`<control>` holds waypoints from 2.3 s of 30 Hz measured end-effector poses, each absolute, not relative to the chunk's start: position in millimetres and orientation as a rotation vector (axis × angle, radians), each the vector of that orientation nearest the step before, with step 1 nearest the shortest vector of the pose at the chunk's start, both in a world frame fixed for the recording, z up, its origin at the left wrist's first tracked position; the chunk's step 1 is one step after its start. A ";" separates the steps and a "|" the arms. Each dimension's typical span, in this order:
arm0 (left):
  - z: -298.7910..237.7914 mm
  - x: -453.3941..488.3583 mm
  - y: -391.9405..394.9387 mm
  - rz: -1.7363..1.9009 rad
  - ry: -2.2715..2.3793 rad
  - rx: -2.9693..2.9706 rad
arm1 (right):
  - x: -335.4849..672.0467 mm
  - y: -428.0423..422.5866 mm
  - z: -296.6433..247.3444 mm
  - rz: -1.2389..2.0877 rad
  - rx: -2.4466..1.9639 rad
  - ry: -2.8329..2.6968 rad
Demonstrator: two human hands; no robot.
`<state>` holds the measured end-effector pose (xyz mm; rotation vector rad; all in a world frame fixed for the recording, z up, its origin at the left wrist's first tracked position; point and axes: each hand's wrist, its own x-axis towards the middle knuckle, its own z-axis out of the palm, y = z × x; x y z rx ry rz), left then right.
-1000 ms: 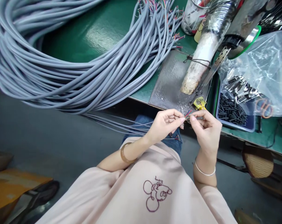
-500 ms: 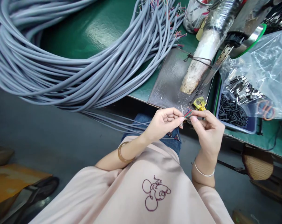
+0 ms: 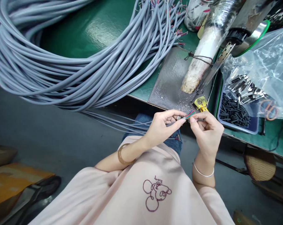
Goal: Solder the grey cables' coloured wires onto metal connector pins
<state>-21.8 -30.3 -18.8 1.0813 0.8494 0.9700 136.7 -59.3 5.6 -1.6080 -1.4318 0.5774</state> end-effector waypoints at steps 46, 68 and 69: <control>-15.9 -28.2 -27.5 1.015 0.937 1.700 | 151.5 -72.0 11.9 -0.059 -1.569 -1.907; -18.1 -23.6 -29.9 1.006 1.066 1.548 | 150.7 -69.3 4.3 -0.373 -1.520 -2.097; -18.3 -23.7 -29.5 1.000 1.060 1.518 | 150.0 -69.1 3.4 -0.376 -1.523 -2.087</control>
